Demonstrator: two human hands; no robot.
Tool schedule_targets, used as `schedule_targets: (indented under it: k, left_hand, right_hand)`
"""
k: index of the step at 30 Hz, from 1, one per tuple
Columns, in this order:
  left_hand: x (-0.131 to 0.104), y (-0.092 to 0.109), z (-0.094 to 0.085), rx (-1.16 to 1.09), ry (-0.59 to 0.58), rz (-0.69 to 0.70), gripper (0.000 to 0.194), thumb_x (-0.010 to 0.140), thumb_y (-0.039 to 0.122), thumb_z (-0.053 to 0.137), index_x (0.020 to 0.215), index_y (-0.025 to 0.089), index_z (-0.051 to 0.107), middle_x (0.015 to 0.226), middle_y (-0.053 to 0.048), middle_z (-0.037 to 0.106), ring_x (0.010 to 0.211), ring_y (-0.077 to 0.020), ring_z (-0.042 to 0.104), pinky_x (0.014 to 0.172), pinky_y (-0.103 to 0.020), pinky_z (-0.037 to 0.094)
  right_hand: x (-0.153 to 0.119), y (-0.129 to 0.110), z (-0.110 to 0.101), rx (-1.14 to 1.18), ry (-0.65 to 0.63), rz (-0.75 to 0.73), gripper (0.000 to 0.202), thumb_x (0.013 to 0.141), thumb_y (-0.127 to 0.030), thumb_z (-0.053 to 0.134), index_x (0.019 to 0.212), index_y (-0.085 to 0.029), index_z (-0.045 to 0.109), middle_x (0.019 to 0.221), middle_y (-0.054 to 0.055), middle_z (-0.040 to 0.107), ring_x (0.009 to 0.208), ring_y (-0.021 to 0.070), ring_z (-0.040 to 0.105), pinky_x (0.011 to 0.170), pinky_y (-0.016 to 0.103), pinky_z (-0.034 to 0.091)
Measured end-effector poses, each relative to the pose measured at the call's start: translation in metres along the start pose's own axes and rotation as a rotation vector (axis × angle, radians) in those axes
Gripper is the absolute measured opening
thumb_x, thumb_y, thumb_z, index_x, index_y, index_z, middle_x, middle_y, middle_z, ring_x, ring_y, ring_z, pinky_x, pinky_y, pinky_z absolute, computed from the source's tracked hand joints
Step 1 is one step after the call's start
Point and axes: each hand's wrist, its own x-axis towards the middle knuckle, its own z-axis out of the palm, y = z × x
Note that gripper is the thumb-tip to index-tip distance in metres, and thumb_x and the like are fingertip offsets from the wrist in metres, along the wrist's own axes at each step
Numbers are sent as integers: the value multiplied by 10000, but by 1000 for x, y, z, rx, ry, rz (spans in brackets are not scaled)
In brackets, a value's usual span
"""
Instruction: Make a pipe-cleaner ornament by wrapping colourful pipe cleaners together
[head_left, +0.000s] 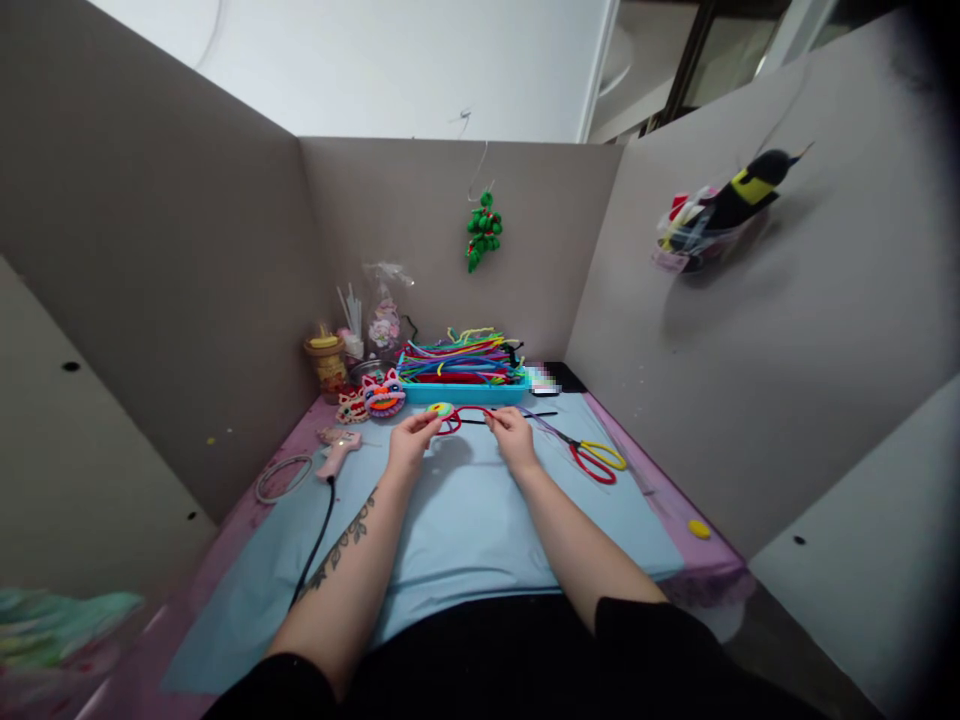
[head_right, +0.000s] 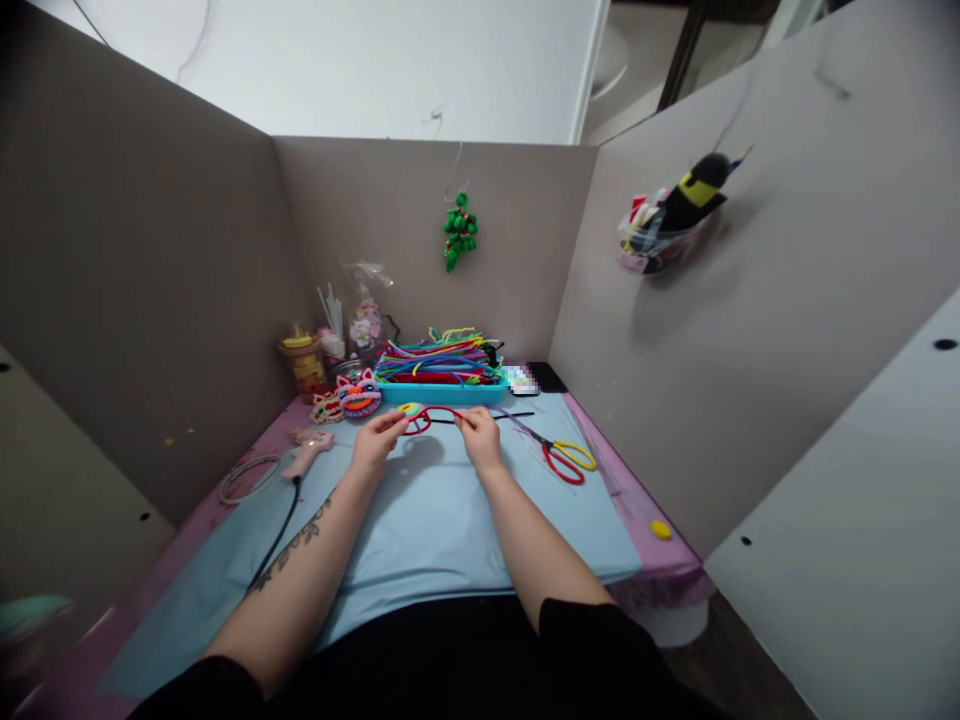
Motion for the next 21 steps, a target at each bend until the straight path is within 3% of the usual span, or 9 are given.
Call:
schedule_targets:
  k: [4, 7, 12, 17, 21]
  left_hand:
    - [0, -2, 1, 48, -2, -3, 480, 457, 400, 812, 835, 118, 718, 558, -18, 620, 416, -51, 379, 412, -204, 256]
    - [-2, -4, 2, 73, -38, -21, 457, 474, 381, 808, 834, 113, 719, 558, -22, 625, 412, -49, 379, 417, -203, 264]
    - [-3, -7, 4, 86, -101, -27, 446, 505, 386, 795, 850, 116, 715, 553, -10, 621, 401, -46, 368, 421, -205, 260]
    - [-4, -10, 7, 67, -148, -5, 426, 517, 381, 794, 845, 122, 711, 611, -30, 649, 449, -73, 449, 447, -217, 314]
    - [-6, -9, 9, 52, -153, 13, 419, 520, 382, 794, 837, 122, 707, 638, -44, 661, 477, -92, 487, 464, -228, 346]
  right_hand:
    - [-4, -16, 6, 422, -11, 267, 255, 641, -410, 685, 762, -186, 679, 679, 22, 608, 631, 155, 557, 643, 325, 478]
    - [-8, -23, 12, 615, -18, 406, 307, 568, -371, 747, 790, -181, 650, 662, 11, 630, 596, 144, 576, 628, 315, 482]
    - [-11, -19, 17, 597, -27, 409, 309, 549, -351, 764, 730, -192, 570, 636, -10, 633, 582, 135, 592, 564, 262, 448]
    - [-11, -13, 20, 523, -27, 402, 266, 522, -338, 767, 654, -174, 605, 611, -22, 615, 561, 103, 521, 523, 222, 358]
    - [-11, -14, 21, 598, -69, 514, 294, 467, -322, 783, 680, -179, 640, 548, -46, 581, 485, 85, 445, 511, 229, 321]
